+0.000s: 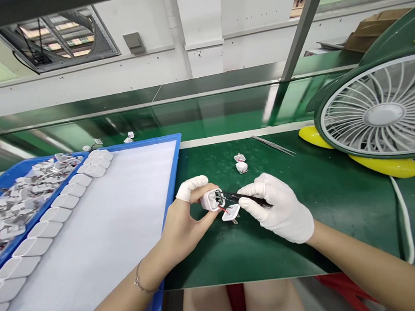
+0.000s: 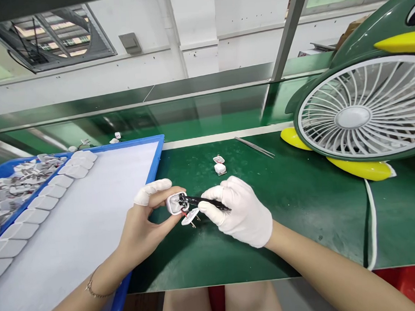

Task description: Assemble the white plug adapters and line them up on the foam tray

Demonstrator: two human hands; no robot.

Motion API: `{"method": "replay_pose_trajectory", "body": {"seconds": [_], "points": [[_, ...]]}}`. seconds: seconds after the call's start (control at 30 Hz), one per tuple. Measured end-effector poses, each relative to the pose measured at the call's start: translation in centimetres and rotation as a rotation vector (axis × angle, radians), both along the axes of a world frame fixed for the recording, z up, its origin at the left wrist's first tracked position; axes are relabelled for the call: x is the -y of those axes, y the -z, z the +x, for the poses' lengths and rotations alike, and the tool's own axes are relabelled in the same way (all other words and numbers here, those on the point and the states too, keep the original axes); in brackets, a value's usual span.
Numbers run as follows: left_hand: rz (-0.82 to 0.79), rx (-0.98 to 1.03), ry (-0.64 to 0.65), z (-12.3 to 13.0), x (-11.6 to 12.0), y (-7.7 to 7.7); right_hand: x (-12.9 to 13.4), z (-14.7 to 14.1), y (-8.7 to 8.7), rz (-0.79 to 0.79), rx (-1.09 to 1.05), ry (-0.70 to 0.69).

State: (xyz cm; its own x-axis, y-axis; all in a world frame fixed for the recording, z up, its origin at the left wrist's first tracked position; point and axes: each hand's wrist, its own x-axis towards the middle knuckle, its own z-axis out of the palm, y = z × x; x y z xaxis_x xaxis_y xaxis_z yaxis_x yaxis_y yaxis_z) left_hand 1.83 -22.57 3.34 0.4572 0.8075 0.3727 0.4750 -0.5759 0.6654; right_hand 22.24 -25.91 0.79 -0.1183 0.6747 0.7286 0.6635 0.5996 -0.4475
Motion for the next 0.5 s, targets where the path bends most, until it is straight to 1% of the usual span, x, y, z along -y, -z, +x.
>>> {"method": "replay_pose_trajectory", "body": {"seconds": [0.13, 0.3, 0.4, 0.5], "points": [[0.002, 0.016, -0.008, -0.09, -0.07, -0.17, -0.08, 0.36, -0.16, 0.007, -0.004, 0.014], [0.074, -0.106, -0.036, -0.12, 0.02, -0.39, -0.23, 0.47, -0.07, -0.021, 0.025, -0.011], [0.054, -0.128, -0.047, -0.11, 0.08, -0.34, -0.2, 0.41, -0.22, -0.057, 0.025, -0.016], [-0.005, -0.067, -0.059, -0.13, 0.09, 0.01, -0.16, 0.35, -0.5, -0.079, 0.008, -0.037]]}}
